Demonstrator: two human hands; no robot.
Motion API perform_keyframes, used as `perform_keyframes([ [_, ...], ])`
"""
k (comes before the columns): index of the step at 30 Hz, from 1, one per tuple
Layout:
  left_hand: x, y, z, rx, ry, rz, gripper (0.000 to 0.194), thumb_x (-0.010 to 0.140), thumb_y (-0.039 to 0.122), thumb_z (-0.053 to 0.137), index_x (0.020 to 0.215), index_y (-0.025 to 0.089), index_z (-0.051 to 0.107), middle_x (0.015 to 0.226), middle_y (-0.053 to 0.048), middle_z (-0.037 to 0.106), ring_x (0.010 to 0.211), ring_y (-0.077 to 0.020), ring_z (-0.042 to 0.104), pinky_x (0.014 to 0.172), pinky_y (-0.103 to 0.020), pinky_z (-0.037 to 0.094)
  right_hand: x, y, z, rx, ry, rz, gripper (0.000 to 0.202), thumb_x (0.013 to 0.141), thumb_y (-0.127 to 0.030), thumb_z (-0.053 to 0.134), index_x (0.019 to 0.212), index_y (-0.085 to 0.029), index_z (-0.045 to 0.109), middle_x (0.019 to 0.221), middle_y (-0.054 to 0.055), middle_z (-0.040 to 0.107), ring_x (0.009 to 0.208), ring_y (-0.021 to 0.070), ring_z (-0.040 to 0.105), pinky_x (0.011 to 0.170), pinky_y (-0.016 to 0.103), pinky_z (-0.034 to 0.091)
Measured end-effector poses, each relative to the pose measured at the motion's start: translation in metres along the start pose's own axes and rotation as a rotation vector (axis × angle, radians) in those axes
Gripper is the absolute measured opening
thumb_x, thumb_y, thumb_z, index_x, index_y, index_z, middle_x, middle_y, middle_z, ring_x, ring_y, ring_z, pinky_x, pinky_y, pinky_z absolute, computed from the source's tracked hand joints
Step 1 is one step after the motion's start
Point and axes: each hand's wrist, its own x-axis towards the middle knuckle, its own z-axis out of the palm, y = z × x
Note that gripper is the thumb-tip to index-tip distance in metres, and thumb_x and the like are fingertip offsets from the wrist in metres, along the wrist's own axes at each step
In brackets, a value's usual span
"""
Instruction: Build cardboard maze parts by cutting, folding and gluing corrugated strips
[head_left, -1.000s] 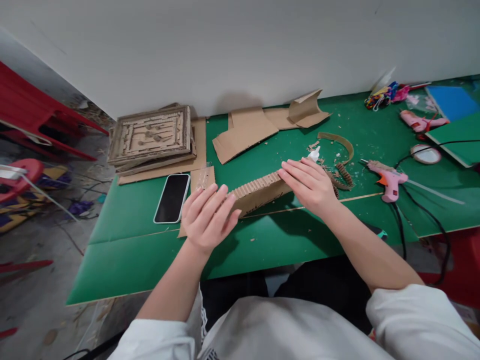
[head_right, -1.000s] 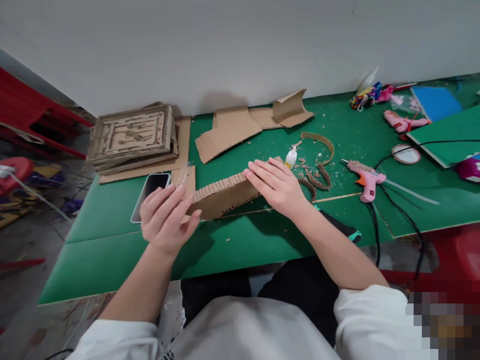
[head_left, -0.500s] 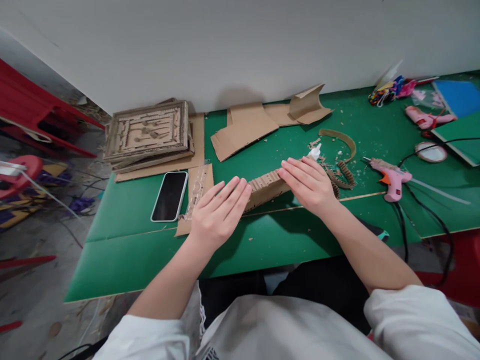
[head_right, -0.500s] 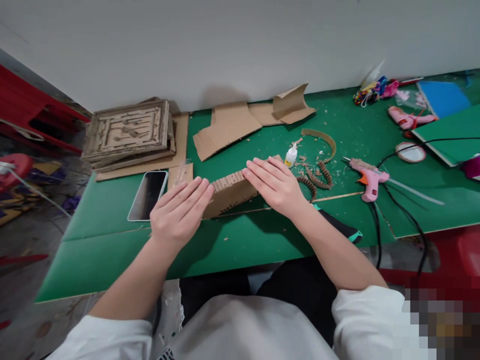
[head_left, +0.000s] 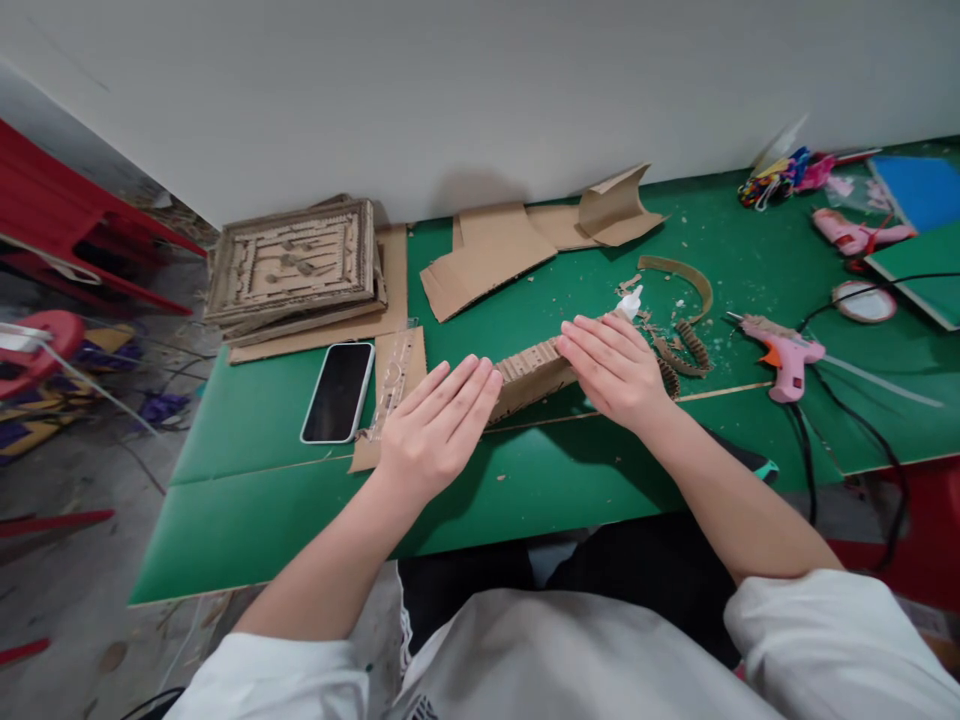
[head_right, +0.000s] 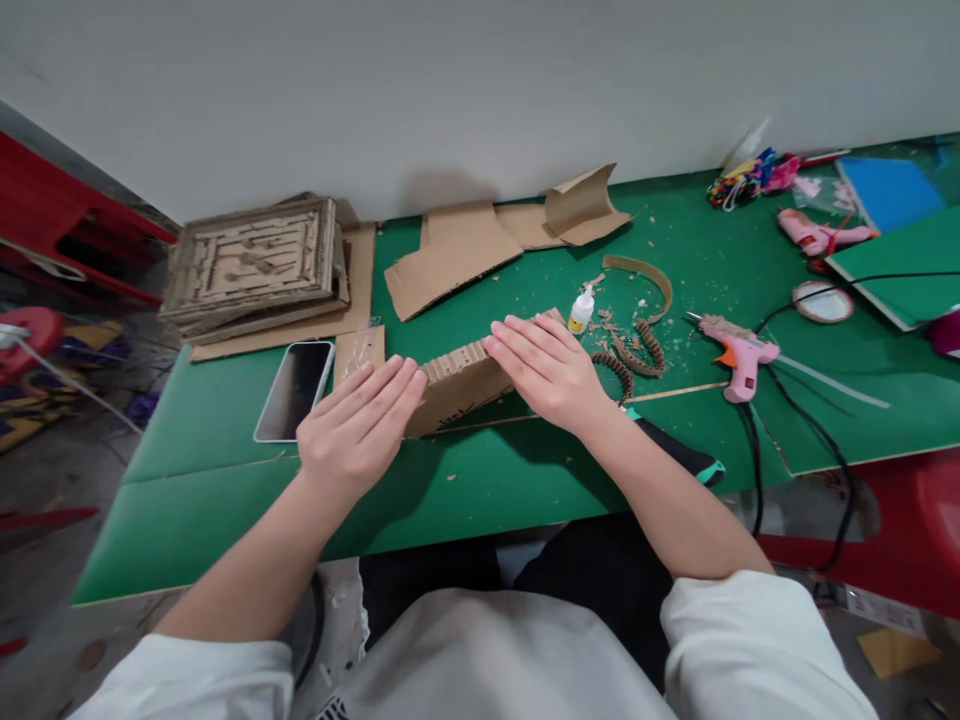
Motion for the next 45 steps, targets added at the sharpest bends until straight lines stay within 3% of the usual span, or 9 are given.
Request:
perform_keyframes([
  [3, 0.001, -0.0003, 0.0, 0.044, 0.006, 0.022, 0.044, 0.085, 0.007, 0.058, 0.128, 0.015, 0.054, 0.116, -0.008, 0.068, 0.112, -0.0209, 0.062, 0.101, -0.034, 0.049, 0.0008, 0.0001, 0.0003, -0.005, 0.014, -0.018, 0.06, 0.085, -0.01, 0.053, 0.142, -0.025, 0.039, 0.124, 0.006, 0.064, 0.121, 0.0183, 0.055, 0.106, 0.038, 0.045],
  [7, 0.0021, -0.0003, 0.0002, 0.07, 0.011, 0.037, 0.039, 0.084, 0.007, 0.061, 0.122, 0.011, 0.057, 0.113, -0.008, 0.069, 0.11, -0.0206, 0.063, 0.099, -0.034, 0.05, 0.0, 0.0002, 0.0014, 0.001, -0.012, 0.016, 0.052, 0.087, -0.011, 0.051, 0.135, -0.028, 0.047, 0.124, 0.003, 0.064, 0.121, 0.0179, 0.056, 0.105, 0.039, 0.045],
  [12, 0.0014, -0.0006, 0.002, 0.075, 0.02, 0.03, 0.037, 0.086, 0.008, 0.059, 0.122, 0.014, 0.057, 0.113, -0.006, 0.069, 0.11, -0.0197, 0.064, 0.097, -0.034, 0.052, -0.0004, 0.0003, 0.0024, -0.046, -0.019, 0.009, 0.043, 0.087, -0.014, 0.051, 0.129, -0.026, 0.054, 0.123, 0.003, 0.065, 0.119, 0.0178, 0.057, 0.103, 0.039, 0.047],
  [27, 0.0009, -0.0004, 0.0028, 0.028, 0.037, 0.03, 0.039, 0.077, 0.003, 0.067, 0.115, 0.007, 0.061, 0.11, -0.01, 0.07, 0.111, -0.0208, 0.063, 0.1, -0.033, 0.05, 0.0011, -0.0004, 0.0009, -0.011, 0.031, -0.047, 0.05, 0.086, -0.013, 0.052, 0.136, -0.018, 0.047, 0.122, 0.008, 0.065, 0.122, 0.0189, 0.054, 0.105, 0.039, 0.044],
  [34, -0.0003, -0.0011, 0.0044, 0.008, 0.04, 0.029, 0.042, 0.078, 0.002, 0.066, 0.119, 0.007, 0.06, 0.112, -0.011, 0.07, 0.113, -0.0205, 0.062, 0.102, -0.033, 0.048, 0.0005, -0.0002, 0.0009, -0.023, 0.016, -0.044, 0.05, 0.087, -0.013, 0.051, 0.136, -0.02, 0.047, 0.124, 0.007, 0.064, 0.123, 0.0184, 0.054, 0.105, 0.04, 0.045],
  [45, -0.001, -0.003, 0.0039, 0.01, 0.032, 0.033, 0.049, 0.08, 0.002, 0.064, 0.127, 0.009, 0.054, 0.115, -0.011, 0.068, 0.115, -0.0204, 0.06, 0.101, -0.033, 0.05, 0.0051, -0.0043, -0.0039, -0.059, 0.01, -0.048, 0.051, 0.087, -0.019, 0.053, 0.137, -0.013, 0.045, 0.126, 0.012, 0.062, 0.125, 0.0214, 0.052, 0.105, 0.042, 0.044],
])
